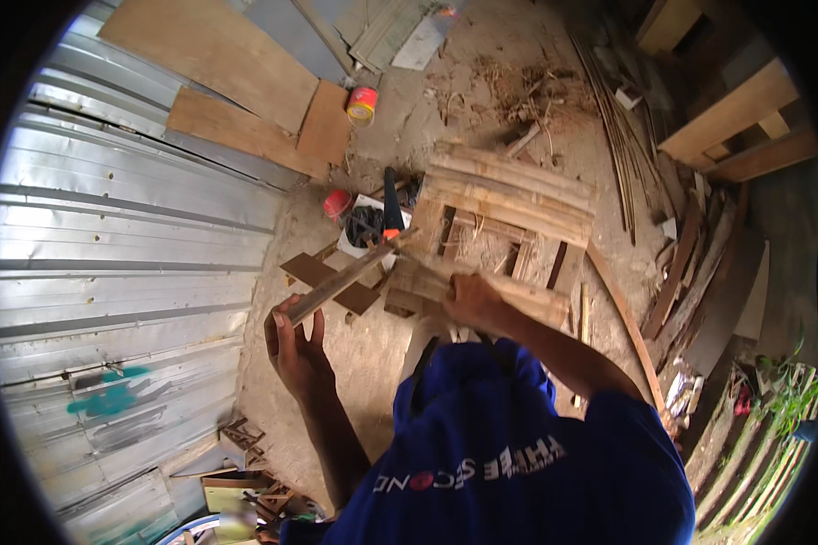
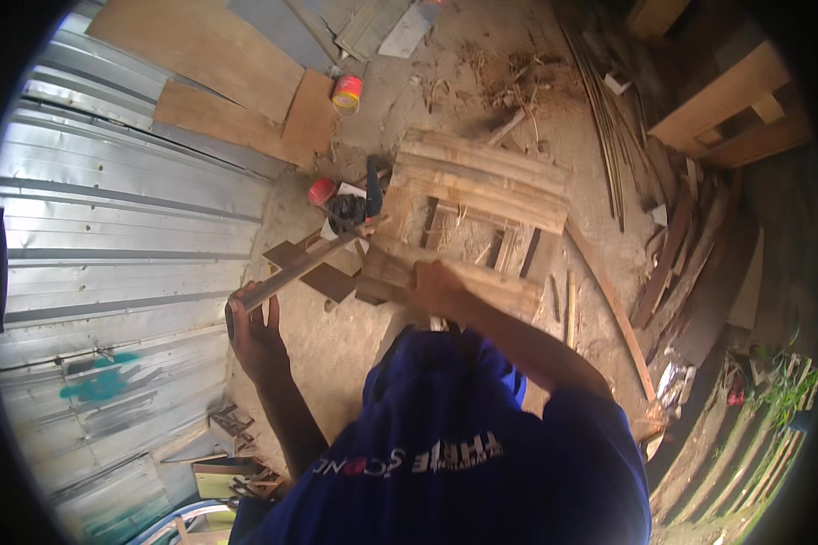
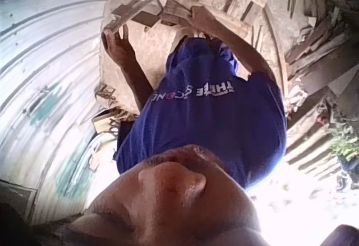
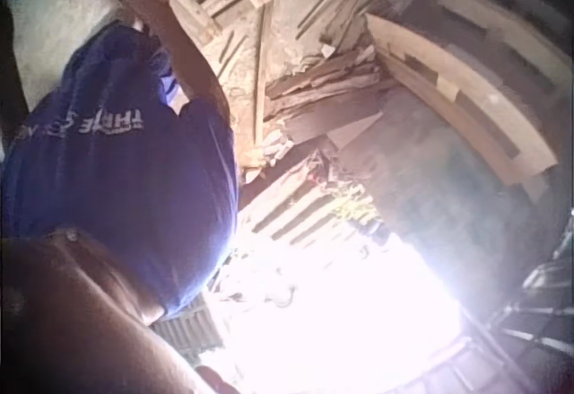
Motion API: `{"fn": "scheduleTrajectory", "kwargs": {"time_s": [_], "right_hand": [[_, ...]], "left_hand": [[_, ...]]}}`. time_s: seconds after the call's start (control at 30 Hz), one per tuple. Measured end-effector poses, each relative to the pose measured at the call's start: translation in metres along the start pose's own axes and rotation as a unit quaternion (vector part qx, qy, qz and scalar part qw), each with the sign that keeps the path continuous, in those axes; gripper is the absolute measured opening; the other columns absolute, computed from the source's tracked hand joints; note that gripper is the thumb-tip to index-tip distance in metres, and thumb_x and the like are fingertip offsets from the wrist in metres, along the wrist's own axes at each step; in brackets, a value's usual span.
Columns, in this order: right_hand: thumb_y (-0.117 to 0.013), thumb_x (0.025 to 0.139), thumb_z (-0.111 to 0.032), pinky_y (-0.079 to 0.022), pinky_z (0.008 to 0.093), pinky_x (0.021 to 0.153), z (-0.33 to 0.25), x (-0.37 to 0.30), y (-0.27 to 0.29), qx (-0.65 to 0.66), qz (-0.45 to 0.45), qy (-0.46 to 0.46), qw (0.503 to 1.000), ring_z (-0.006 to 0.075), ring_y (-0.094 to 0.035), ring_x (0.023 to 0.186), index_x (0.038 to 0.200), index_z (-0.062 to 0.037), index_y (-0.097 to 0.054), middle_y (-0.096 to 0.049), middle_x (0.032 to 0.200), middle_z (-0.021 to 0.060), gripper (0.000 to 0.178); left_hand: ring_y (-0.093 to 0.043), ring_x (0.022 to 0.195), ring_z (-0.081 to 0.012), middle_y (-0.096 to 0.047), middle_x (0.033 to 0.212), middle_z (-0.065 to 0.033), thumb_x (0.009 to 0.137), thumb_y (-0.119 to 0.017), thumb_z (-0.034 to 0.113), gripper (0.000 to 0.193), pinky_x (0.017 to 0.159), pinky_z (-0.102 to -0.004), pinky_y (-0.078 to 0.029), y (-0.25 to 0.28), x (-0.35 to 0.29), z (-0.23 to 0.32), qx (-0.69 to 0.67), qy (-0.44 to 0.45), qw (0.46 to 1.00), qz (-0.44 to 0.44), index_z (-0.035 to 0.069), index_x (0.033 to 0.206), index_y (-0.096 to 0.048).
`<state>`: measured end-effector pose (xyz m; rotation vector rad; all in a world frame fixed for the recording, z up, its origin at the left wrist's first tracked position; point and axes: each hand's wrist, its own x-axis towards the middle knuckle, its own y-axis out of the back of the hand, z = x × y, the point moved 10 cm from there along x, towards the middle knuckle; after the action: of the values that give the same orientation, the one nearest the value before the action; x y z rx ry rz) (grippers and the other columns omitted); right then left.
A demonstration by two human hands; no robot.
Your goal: The person saws a small wooden stick, then retrieves nails from a plastic bag and hammers them into a wooden pallet frame. The person repeatedly picks up nails and hammers them into the pallet while standing in a cluttered workshop.
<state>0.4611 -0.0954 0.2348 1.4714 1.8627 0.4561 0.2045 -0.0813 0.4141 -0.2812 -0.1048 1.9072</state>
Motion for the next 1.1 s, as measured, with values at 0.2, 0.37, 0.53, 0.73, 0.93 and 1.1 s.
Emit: {"fn": "scheduleTrajectory", "kwargs": {"time_s": [0.2,0.37,0.53,0.73,0.93,1.1], "right_hand": [[-0.062,0.085,-0.029,-0.056,0.0497,0.066,-0.011,0.000,-0.027,-0.315,-0.063,0.179,0.930,0.0392,-0.069,0.074,0.092,0.0042,-0.063,-0.068,0.081,0.0261,0.034],[-0.060,0.085,-0.034,-0.057,0.0488,0.069,0.022,0.010,-0.009,0.024,-0.024,0.011,0.999,0.0415,-0.069,0.075,0.096,0.0076,-0.063,-0.066,0.080,0.0304,0.044],[-0.060,0.085,-0.035,-0.056,0.0492,0.077,0.048,0.007,-0.017,0.038,-0.057,-0.080,0.994,0.0430,-0.069,0.083,0.090,0.0064,-0.066,-0.068,0.087,0.0295,0.043],[-0.057,0.087,-0.033,-0.055,0.0505,0.080,0.043,-0.002,-0.017,0.017,-0.012,-0.063,0.998,0.0466,-0.066,0.091,0.100,0.0079,-0.065,-0.067,0.089,0.0317,0.044],[-0.057,0.087,-0.031,-0.056,0.0501,0.078,0.052,0.001,-0.021,0.021,-0.058,-0.068,0.996,0.0471,-0.067,0.087,0.096,0.0102,-0.064,-0.066,0.094,0.0325,0.042],[-0.055,0.088,-0.029,-0.056,0.0504,0.079,0.057,-0.002,-0.018,-0.005,-0.005,-0.039,0.999,0.0451,-0.068,0.086,0.090,0.0083,-0.067,-0.065,0.090,0.0306,0.039]], "left_hand": [[-0.054,0.119,-0.0219,-0.057,0.123,-0.0091,0.099,-0.055,0.033,0.031,0.097,-0.0424,-0.050,-0.014,-0.007,0.001,0.004,-0.008,1.000,0.001,0.007,0.116,-0.056],[-0.056,0.116,-0.0212,-0.059,0.121,-0.0096,0.099,-0.057,0.030,0.029,0.097,-0.0410,-0.051,-0.027,-0.009,0.004,0.006,-0.014,1.000,-0.021,0.006,0.116,-0.056],[-0.057,0.115,-0.0201,-0.060,0.120,-0.0096,0.099,-0.057,0.026,0.025,0.095,-0.0403,-0.053,-0.025,-0.007,0.006,-0.001,-0.011,1.000,-0.010,0.006,0.115,-0.057],[-0.058,0.113,-0.0194,-0.060,0.120,-0.0110,0.098,-0.058,0.026,0.029,0.093,-0.0396,-0.055,-0.034,-0.004,0.008,-0.011,-0.028,0.999,-0.029,0.004,0.116,-0.057],[-0.058,0.113,-0.0192,-0.060,0.120,-0.0106,0.098,-0.058,0.029,0.030,0.094,-0.0395,-0.054,-0.031,0.002,0.008,0.010,-0.016,1.000,-0.019,0.004,0.116,-0.057],[-0.058,0.116,-0.0199,-0.060,0.122,-0.0130,0.099,-0.057,0.030,0.034,0.097,-0.0412,-0.051,-0.014,0.021,0.006,-0.020,-0.023,0.999,-0.009,0.004,0.120,-0.056]]}}
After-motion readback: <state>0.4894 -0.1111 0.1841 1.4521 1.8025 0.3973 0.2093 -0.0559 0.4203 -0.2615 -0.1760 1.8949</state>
